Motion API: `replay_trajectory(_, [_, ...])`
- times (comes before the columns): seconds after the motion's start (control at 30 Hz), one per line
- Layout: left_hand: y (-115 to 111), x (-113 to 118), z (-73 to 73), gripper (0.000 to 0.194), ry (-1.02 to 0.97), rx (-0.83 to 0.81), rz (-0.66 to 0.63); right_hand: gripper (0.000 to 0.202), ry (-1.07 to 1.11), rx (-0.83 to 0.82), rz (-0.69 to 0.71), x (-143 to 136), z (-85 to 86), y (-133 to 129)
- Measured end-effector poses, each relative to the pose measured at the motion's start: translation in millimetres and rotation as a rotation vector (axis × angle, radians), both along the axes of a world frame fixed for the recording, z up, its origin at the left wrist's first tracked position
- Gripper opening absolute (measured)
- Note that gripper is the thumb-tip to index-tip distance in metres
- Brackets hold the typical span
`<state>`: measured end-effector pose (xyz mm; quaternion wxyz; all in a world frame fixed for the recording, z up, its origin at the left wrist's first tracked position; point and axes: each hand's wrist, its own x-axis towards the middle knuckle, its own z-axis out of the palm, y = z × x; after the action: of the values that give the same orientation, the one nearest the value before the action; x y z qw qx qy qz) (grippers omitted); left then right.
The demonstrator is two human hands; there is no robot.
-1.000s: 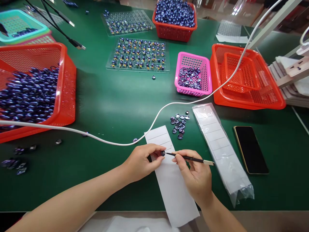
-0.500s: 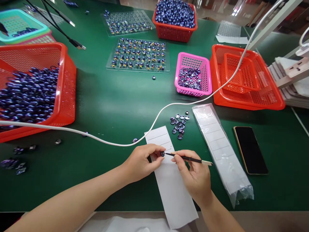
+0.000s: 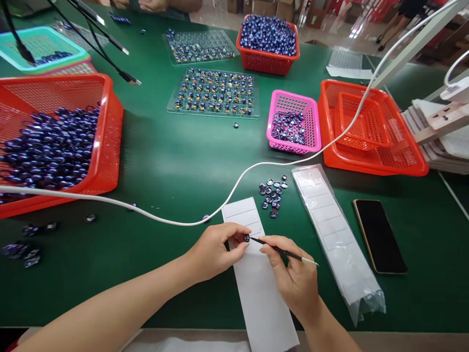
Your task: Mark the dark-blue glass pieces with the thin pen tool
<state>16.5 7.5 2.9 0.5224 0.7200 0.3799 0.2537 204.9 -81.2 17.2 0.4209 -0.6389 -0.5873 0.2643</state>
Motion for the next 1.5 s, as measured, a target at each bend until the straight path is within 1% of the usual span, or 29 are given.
replay_trajectory(0.2, [1,0,-0.5,0.025,-0.016,-0.076,0.029,0.019,0.086,0.005,-0.017,1,0.1,-2])
replay_trajectory(0.37, [0,0,-2.3,0.028,-0.014,-0.077,0.033,0.016,0.160,-0.039,-0.071,2,0.5,-3])
replay_trajectory(0.53, [-1,1,-3.9,0.028,-0.038,-0.050,0.037,0.013,0.087,-0.093,-0.018,0,2.8,1])
replay_trajectory(0.73, [-1,1,-2.7,0.027,-0.019,-0.026,0.037,0.011,0.040,-0.103,-0.041,-3,5.1,3])
replay_trajectory(0.93, [-1,2,-3.5,0.028,-0.021,-0.024,0.025,0.012,0.072,-0.100,-0.047,-1,3.0,1])
replay_trajectory(1.17, [-1,3,-4.9,0.029,-0.013,-0.103,0.036,0.013,-0.074,-0.041,-0.071,-2,0.9,2])
replay_trajectory(1.27, [-2,6,-5.3,0.029,-0.015,-0.132,0.051,0.015,-0.070,-0.031,-0.088,-1,0.7,0])
replay_trajectory(1.33, [-2,6,-0.4,0.030,-0.011,-0.118,0.044,0.017,-0.021,-0.044,-0.142,2,-0.6,-1])
replay_trajectory(1.4, [-1,-1,10.3,0.032,0.007,-0.048,0.032,0.022,0.029,-0.066,-0.194,4,-2.5,-2])
replay_trajectory(1.47, [0,-17,24.3,0.033,0.074,0.077,0.040,0.025,0.062,-0.084,-0.209,6,-3.6,-1])
replay_trajectory(1.5, [1,-29,30.7,0.033,0.133,0.147,0.055,0.026,0.069,-0.093,-0.208,6,-3.6,-1])
